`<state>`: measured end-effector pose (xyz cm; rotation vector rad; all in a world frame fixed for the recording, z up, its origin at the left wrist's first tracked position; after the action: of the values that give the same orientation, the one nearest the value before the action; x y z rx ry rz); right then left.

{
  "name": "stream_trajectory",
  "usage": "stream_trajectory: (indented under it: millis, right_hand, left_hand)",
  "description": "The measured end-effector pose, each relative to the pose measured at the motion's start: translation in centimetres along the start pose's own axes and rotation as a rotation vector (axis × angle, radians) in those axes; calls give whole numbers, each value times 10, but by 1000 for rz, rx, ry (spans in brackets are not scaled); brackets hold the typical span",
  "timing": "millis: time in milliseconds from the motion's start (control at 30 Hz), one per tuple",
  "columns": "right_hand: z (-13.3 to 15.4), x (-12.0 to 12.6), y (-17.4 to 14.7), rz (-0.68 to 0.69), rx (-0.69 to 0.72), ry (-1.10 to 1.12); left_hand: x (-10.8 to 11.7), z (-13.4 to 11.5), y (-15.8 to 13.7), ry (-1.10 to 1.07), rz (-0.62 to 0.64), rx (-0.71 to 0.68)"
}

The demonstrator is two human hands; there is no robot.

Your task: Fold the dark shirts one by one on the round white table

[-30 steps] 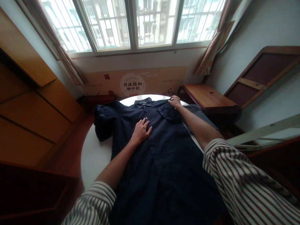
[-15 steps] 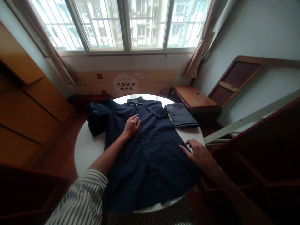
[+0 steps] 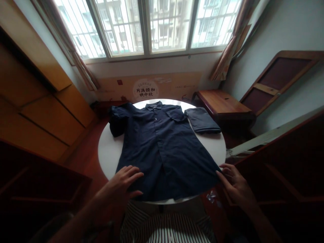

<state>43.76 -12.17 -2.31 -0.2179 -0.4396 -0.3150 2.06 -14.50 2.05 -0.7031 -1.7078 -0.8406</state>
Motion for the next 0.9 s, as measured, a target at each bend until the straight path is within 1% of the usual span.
stream_trajectory:
  millis: [100, 167, 233, 267, 300, 333, 433, 467, 533, 600, 633, 667, 733, 800, 900]
  right_hand:
    - [0, 9, -1, -47, 19, -28]
    - [5, 16, -4, -129, 77, -139]
    - [22, 15, -14, -216, 211, -268]
    - [35, 8, -22, -220, 306, -313]
    - [50, -5, -33, -188, 411, -338]
    - [66, -22, -46, -117, 519, -348]
    - [109, -93, -98, 173, 808, -397]
    - [119, -117, -117, 247, 891, -423]
    - [132, -161, -147, 330, 1019, -465]
    - [133, -196, -165, 354, 1081, -538]
    - [130, -210, -169, 360, 1101, -582]
    - [126, -221, -172, 369, 1118, -628]
    - [119, -234, -174, 392, 1156, -692]
    - [114, -235, -173, 416, 1175, -709]
    - [116, -226, -169, 445, 1138, -689]
  left_hand:
    - [-10, 4, -50, 112, -88, 89]
    - [-14, 6, -74, 162, -125, 102]
    - [-15, 3, -89, 213, -145, 57]
    - [-13, 1, -94, 247, -158, 30]
    - [-11, -1, -97, 281, -166, 6]
    - [-9, -3, -97, 312, -173, -17]
    - [-3, -9, -90, 372, -179, -77]
    - [-1, -11, -86, 383, -184, -93]
    - [3, -14, -78, 400, -204, -104]
    - [6, -15, -73, 413, -222, -101]
    - [6, -15, -71, 417, -226, -100]
    - [6, -15, -71, 420, -226, -102]
    - [5, -13, -72, 423, -226, -103]
    - [4, -8, -76, 416, -228, -84]
    - [4, 1, -83, 372, -257, -37]
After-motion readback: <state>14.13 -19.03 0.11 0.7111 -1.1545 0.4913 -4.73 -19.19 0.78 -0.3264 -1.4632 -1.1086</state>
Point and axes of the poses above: each hand's wrist, its own y-axis towards the middle knuckle, its own x-axis out of the back of the hand, z = x × y, the point moved 9 cm from there along y, towards the middle knuckle, and after that the axes turned 14 degrees about -x, right-handed, at the moved point
